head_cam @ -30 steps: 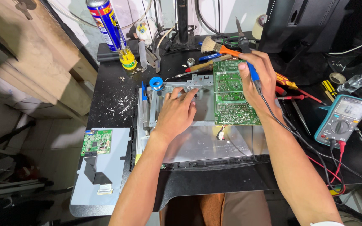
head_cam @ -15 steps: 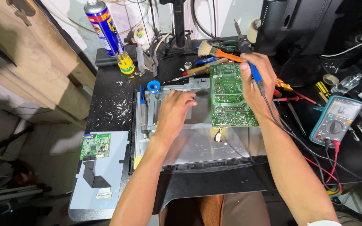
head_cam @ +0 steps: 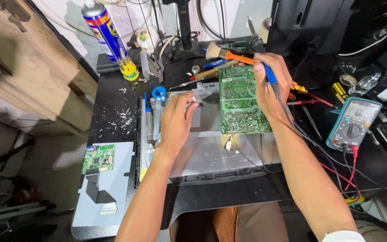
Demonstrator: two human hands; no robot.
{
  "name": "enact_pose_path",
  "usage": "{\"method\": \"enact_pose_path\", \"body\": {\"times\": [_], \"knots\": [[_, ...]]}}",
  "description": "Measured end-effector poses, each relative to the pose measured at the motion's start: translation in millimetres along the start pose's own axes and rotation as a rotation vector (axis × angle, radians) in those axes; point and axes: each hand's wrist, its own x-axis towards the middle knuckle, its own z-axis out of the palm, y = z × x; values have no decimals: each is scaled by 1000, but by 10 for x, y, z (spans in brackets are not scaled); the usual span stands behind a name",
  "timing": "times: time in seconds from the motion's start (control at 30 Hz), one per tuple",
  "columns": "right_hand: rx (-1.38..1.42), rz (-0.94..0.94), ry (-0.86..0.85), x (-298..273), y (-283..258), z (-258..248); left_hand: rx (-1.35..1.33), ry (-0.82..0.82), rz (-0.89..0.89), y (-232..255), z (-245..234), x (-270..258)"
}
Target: The person desolders components from a circuit board using a soldering iron and a solder sucker, then uses a multimeter to test electronic components by hand.
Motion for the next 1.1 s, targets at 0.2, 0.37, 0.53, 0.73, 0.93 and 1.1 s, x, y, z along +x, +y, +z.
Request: {"method": "enact_pose_path", "body": {"times": [0.2, 0.37, 0.53, 0.73, 0.93, 1.1], "knots": [[-26, -36, 25, 14, -4, 5, 39, 4, -78, -13, 31, -22], [-44, -74, 71, 89, -28, -26, -49, 79, 125, 38, 30, 18], [237, 83, 243, 241, -92, -335, -77, 26, 63, 286, 68, 95], [137, 3, 345, 340, -226, -1361, -264, -22, 138, 1047, 398, 319], [-92, -98, 605, 180, -324, -2729, -545, -307, -173, 1877, 1195, 496], [-173, -183, 977, -40, -131, -4031, -454, -386, 22, 2217, 2242, 757]]}}
